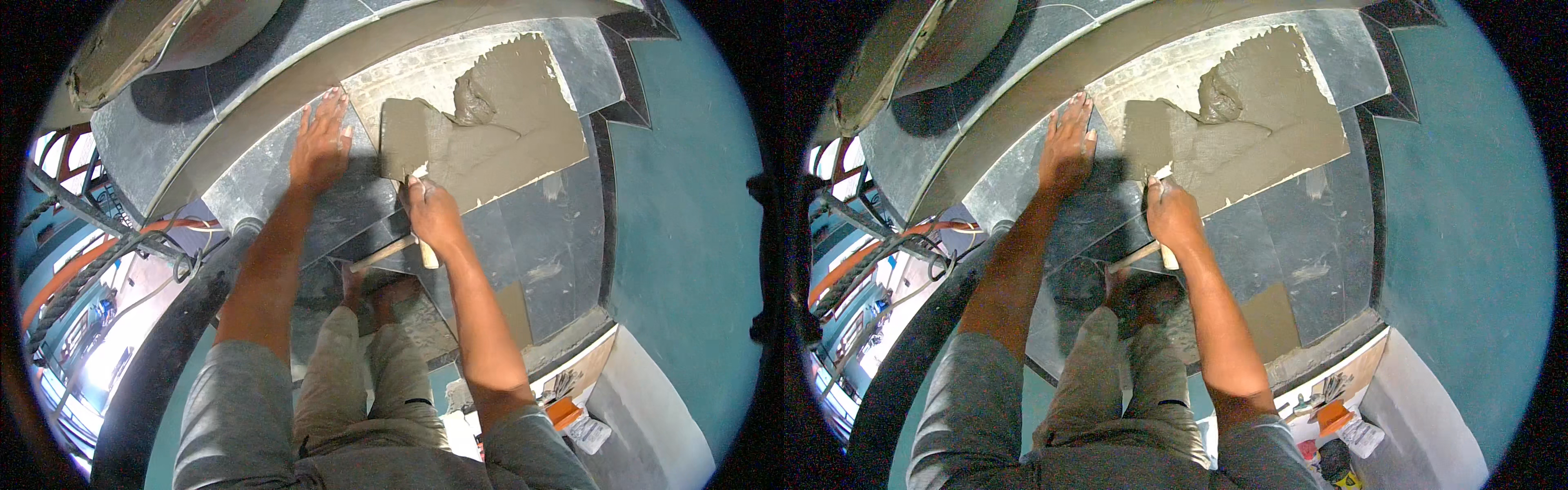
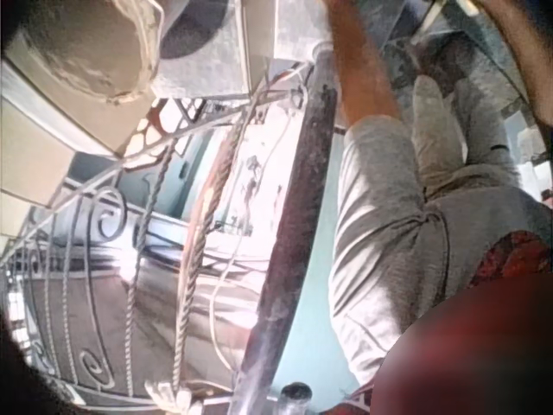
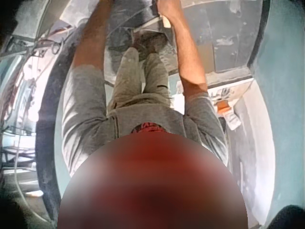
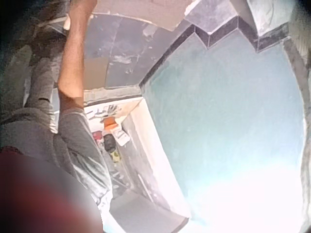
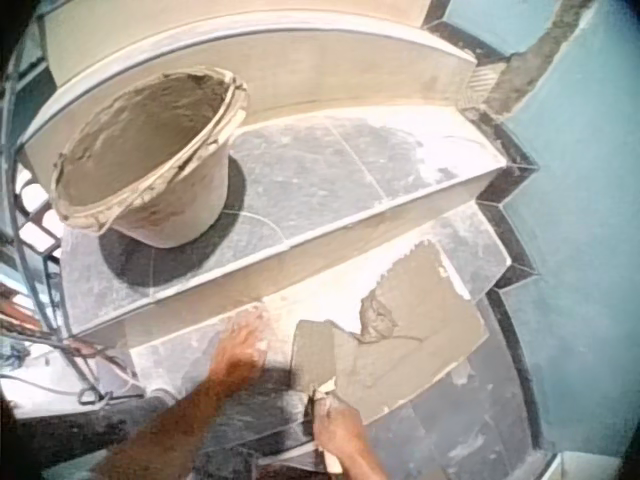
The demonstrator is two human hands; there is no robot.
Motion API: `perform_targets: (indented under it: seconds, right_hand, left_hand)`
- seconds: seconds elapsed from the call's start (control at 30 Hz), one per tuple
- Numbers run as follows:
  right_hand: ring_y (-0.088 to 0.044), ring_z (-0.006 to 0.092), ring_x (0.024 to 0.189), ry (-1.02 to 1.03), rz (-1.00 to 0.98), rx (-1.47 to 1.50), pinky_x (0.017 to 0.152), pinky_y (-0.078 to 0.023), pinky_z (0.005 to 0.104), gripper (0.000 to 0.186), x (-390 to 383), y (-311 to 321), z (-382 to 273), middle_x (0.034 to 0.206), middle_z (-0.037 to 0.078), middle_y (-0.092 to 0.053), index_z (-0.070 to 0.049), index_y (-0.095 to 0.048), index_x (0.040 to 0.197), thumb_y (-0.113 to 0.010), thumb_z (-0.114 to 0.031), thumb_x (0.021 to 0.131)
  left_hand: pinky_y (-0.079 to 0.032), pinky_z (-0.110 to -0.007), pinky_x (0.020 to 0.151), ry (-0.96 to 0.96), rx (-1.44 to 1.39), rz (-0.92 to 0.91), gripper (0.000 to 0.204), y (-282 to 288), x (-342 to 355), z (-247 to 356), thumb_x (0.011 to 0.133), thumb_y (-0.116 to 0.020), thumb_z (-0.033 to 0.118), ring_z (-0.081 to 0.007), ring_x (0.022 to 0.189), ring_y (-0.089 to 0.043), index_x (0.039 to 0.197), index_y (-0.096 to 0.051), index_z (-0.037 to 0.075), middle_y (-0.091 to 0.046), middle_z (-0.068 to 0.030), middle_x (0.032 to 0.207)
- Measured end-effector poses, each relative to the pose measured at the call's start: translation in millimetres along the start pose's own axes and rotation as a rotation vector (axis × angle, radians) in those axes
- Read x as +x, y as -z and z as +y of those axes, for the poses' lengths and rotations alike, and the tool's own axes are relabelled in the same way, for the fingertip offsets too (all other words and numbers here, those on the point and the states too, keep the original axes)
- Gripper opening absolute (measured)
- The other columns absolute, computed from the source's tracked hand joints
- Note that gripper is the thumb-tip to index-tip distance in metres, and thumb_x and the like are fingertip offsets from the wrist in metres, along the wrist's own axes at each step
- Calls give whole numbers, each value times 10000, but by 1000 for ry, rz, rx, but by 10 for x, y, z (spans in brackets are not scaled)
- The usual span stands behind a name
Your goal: The person uses a rubber mallet to tap a tile into place on a stair step. They then pick up a new tile, scoop cement from a bucket with a trowel, and spread the cement onto the back of the tile.
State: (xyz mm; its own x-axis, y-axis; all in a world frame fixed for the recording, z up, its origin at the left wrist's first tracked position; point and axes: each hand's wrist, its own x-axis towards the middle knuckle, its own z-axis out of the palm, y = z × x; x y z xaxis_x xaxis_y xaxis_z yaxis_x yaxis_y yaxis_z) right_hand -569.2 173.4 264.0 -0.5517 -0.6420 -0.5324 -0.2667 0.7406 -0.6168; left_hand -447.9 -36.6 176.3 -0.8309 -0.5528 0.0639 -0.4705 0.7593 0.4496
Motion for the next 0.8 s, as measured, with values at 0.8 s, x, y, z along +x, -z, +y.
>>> perform_targets:
  seconds: [0.8]
  right_hand:
    - [-666,512,1025,-32,440,-430,854,-527,546,414,248,1511,674,1048,308,-690,-14,-624,1215,-527,-401,1102]
  left_hand:
    - [-175,-563,1310,26,74,-61,677,-54,117,-23,1006,-616,221,-275,1594,-289,1627,-366,120,-364,-87,1699]
